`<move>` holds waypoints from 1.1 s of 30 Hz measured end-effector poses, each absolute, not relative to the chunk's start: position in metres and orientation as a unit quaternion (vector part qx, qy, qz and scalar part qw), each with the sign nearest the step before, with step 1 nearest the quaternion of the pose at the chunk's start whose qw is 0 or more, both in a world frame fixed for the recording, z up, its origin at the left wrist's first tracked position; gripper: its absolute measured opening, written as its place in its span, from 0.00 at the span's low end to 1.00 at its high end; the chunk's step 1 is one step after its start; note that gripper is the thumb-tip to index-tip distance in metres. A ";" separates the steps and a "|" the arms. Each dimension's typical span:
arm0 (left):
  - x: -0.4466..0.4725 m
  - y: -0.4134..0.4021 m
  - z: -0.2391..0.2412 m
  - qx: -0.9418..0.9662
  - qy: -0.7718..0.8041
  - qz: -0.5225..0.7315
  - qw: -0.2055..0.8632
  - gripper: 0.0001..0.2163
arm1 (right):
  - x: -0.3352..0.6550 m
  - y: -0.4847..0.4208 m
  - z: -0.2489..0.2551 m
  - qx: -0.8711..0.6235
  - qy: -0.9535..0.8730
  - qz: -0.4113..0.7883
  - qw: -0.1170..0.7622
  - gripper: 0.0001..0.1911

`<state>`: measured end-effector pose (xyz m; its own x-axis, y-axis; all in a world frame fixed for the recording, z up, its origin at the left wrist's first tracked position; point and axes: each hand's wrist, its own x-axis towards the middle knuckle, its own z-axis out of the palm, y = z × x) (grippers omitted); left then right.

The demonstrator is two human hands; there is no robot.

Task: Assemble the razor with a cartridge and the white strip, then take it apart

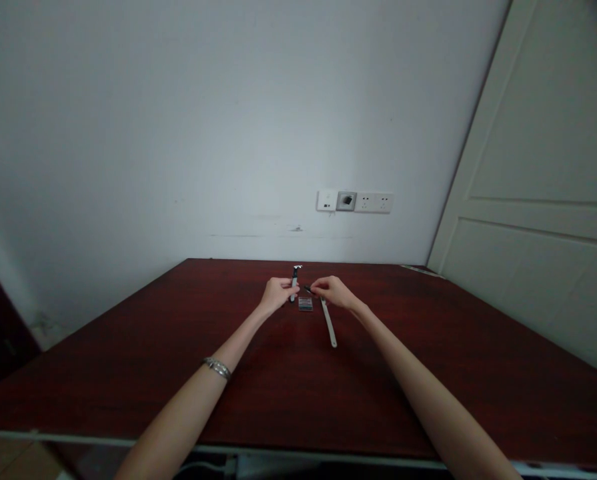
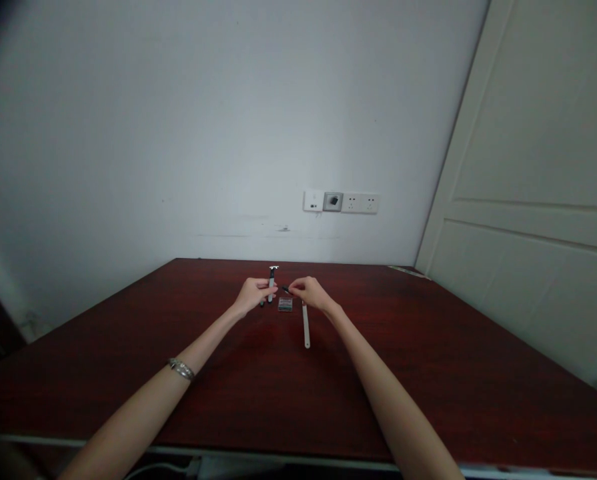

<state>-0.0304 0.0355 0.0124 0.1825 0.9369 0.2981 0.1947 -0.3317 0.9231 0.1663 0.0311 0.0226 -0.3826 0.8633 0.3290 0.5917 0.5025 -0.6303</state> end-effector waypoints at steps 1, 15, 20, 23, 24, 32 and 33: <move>-0.031 0.035 0.013 0.667 0.427 0.472 0.386 0.09 | 0.166 0.030 0.024 -0.447 -0.801 0.228 0.327 0.14; -0.030 0.033 0.015 0.689 0.416 0.445 0.392 0.10 | 0.156 0.024 0.030 -0.410 -0.794 0.272 0.358 0.15; -0.031 0.031 0.016 0.705 0.408 0.438 0.381 0.08 | 0.154 0.021 0.031 -0.396 -0.796 0.280 0.361 0.16; -0.031 0.029 0.018 0.698 0.412 0.439 0.388 0.08 | 0.154 0.019 0.032 -0.393 -0.789 0.295 0.368 0.16; -0.031 0.028 0.019 0.690 0.415 0.442 0.394 0.08 | 0.155 0.019 0.033 -0.391 -0.787 0.302 0.370 0.17; -0.029 0.021 0.029 0.619 0.436 0.471 0.453 0.06 | 0.165 0.022 0.034 -0.378 -0.767 0.330 0.399 0.19; -0.029 0.020 0.030 0.616 0.435 0.470 0.459 0.06 | 0.165 0.022 0.033 -0.375 -0.767 0.329 0.404 0.19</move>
